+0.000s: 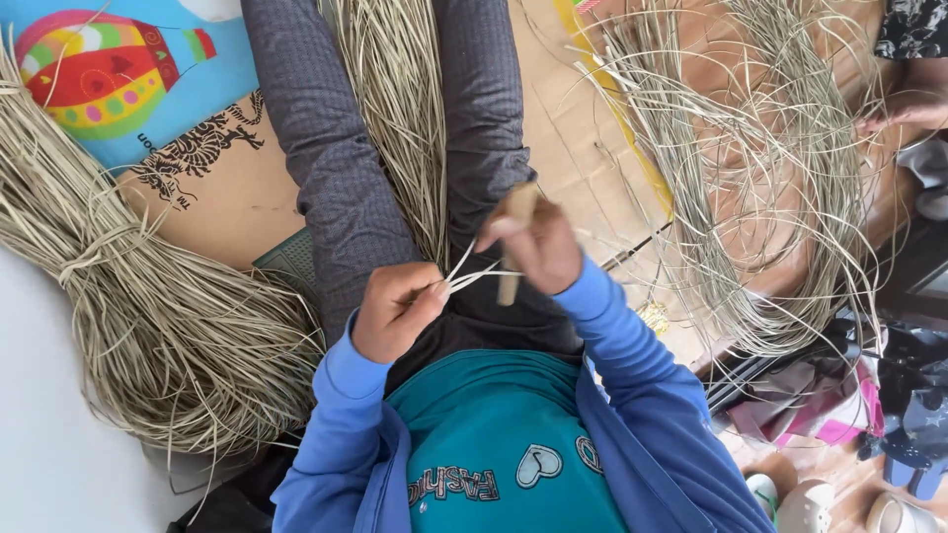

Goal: Stripping and cleaning individual straw fibers from a bundle using a small wooden tool while sitting on the floor.

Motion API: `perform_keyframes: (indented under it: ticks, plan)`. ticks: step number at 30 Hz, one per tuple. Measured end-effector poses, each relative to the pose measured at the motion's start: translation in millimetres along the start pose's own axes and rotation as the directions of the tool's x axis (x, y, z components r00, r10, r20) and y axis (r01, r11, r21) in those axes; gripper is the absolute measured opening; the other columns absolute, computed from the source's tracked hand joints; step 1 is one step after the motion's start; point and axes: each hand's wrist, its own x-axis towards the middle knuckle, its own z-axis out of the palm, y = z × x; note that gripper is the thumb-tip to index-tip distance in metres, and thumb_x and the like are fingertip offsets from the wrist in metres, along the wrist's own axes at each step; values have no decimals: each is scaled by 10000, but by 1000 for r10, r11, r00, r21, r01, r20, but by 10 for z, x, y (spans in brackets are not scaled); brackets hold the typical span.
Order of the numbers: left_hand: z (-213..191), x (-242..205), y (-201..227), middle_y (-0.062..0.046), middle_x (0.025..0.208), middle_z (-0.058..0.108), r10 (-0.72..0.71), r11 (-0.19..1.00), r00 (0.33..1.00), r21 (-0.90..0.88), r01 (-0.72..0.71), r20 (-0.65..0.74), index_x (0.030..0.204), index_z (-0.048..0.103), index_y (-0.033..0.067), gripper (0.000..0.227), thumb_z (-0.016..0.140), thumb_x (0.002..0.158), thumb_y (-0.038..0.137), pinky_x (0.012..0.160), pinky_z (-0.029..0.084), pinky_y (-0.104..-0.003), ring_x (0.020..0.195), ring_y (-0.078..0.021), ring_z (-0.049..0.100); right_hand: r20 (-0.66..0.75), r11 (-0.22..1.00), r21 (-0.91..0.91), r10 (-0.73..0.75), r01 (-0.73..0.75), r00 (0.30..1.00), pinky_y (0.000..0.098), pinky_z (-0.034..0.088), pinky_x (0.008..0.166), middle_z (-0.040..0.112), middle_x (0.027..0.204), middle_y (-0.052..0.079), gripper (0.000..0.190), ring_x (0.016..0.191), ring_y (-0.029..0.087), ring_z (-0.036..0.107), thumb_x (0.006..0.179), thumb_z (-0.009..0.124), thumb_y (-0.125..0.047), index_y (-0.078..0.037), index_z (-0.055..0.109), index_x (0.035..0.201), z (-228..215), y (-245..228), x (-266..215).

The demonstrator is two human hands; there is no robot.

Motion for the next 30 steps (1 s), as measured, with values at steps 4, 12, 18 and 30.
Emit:
perform_keyframes:
  ticks: [4,12,18,30]
  plan:
    - [45,88,121,1,439,192,-9,985,999,170,15,-34,572,390,116,427,580,943,22,389,223,-268,375,-124,198,171,991,23,-134,132,976,444,523,789,725,734,81,361,692,316,689,1059,580,-194,-119,759,755,158,-121,107]
    - [-86,-9,5,14,482,185,-33,978,999,205,36,-18,586,386,144,423,556,953,21,407,236,-250,410,-104,216,143,850,-474,-185,231,972,492,551,844,740,839,128,295,792,387,674,1065,658,-306,-72,779,932,-621,76,246]
    - [-29,27,-67,-3,476,193,-27,972,999,234,34,-32,589,376,136,422,564,946,12,402,238,-260,402,-116,217,-17,986,-161,42,-44,999,389,581,684,708,738,135,352,534,306,666,1127,466,-270,-48,623,902,-485,-469,139]
    - [237,116,-178,15,478,190,164,763,984,640,-87,-62,589,345,173,406,578,901,55,386,241,-243,362,-152,277,121,867,-463,-145,185,982,401,500,534,526,606,89,479,582,312,598,1050,613,-307,-52,554,649,224,-297,101]
